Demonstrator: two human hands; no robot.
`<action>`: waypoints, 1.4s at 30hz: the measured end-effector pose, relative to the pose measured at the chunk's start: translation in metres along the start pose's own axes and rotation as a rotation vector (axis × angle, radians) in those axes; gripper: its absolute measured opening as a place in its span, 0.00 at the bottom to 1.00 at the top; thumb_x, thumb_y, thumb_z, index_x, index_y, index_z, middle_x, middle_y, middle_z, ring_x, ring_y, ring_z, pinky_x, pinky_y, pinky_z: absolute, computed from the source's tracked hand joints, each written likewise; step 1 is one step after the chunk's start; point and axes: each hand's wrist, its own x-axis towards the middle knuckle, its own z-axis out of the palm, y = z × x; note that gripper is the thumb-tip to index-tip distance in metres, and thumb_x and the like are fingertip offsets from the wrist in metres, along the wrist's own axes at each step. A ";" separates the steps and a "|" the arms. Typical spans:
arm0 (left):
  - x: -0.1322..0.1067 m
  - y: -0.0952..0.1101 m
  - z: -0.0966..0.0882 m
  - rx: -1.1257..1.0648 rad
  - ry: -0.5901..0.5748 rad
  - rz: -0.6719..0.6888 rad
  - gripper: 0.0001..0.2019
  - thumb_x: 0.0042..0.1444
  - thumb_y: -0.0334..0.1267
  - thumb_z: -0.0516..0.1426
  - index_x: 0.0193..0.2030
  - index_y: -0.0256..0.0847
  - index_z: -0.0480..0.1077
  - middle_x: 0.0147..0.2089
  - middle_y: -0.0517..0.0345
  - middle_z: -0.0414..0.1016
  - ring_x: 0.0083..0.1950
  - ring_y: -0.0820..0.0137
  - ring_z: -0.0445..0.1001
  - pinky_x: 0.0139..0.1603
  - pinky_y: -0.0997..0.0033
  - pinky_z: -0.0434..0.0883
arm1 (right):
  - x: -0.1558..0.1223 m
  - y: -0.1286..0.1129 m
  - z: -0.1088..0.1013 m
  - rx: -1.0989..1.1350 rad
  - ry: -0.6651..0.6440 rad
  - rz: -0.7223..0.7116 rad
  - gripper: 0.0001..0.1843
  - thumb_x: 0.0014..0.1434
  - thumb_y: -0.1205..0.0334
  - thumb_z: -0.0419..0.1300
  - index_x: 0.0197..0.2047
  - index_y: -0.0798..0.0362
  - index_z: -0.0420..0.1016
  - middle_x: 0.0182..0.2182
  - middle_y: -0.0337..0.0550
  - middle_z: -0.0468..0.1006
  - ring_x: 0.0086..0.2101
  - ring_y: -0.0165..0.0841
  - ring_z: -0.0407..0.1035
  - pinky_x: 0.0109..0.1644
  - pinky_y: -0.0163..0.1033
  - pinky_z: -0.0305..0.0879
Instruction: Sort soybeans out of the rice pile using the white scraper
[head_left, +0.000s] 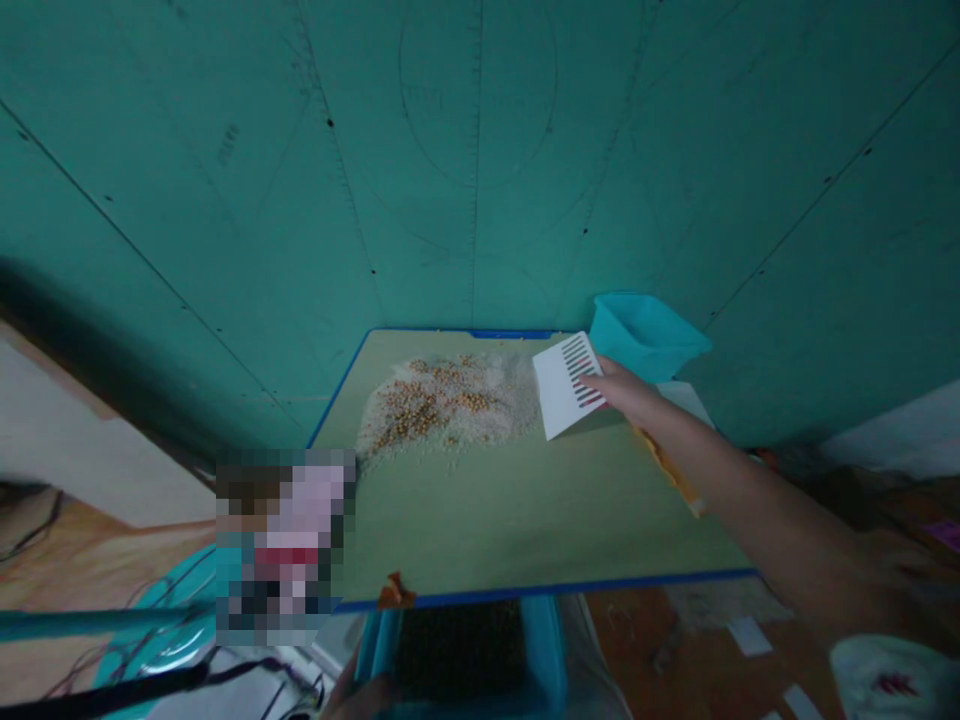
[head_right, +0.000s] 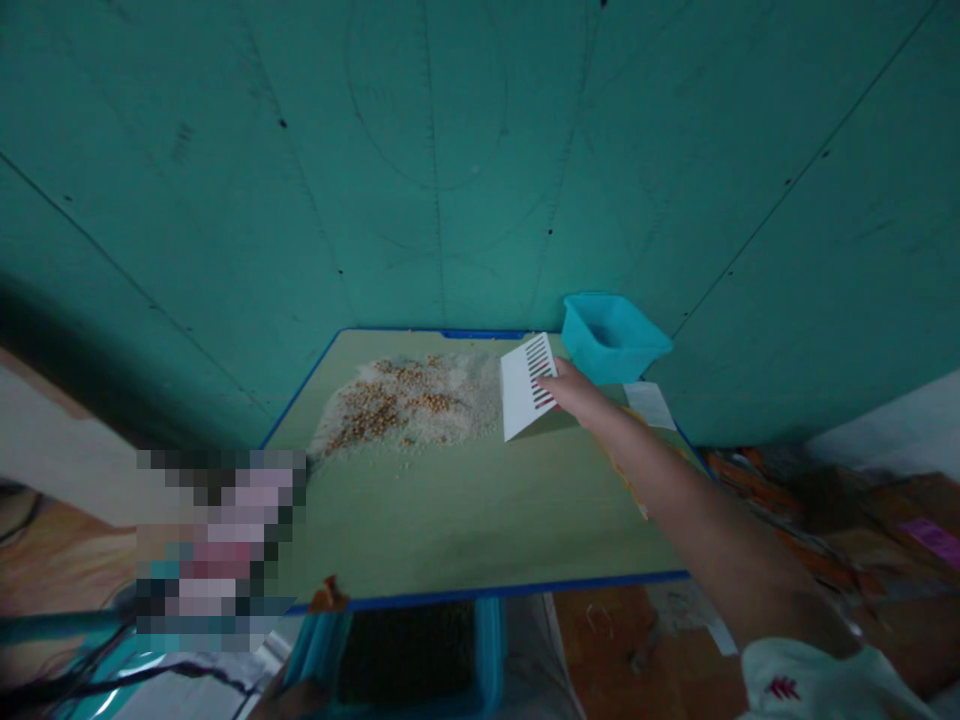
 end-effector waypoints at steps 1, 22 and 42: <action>0.001 0.000 0.001 0.012 0.001 0.007 0.45 0.28 0.36 0.66 0.60 0.47 0.61 0.31 0.54 0.84 0.46 0.44 0.75 0.41 0.55 0.71 | 0.000 -0.002 -0.003 -0.037 0.008 -0.021 0.15 0.54 0.66 0.53 0.46 0.52 0.66 0.38 0.48 0.77 0.29 0.34 0.72 0.26 0.35 0.63; -0.013 0.010 0.013 0.025 -0.039 -0.012 0.44 0.27 0.38 0.65 0.59 0.46 0.62 0.29 0.54 0.83 0.43 0.44 0.75 0.38 0.55 0.70 | -0.043 -0.034 0.014 -0.687 -0.062 -0.670 0.14 0.60 0.60 0.49 0.44 0.50 0.73 0.35 0.45 0.79 0.32 0.35 0.71 0.32 0.35 0.59; -0.035 0.025 0.032 -0.001 -0.068 -0.027 0.37 0.34 0.33 0.61 0.57 0.46 0.65 0.39 0.54 0.83 0.56 0.50 0.68 0.44 0.60 0.70 | -0.051 -0.032 0.028 -0.767 -0.151 -0.723 0.15 0.61 0.60 0.49 0.45 0.50 0.73 0.38 0.46 0.78 0.36 0.38 0.71 0.35 0.36 0.58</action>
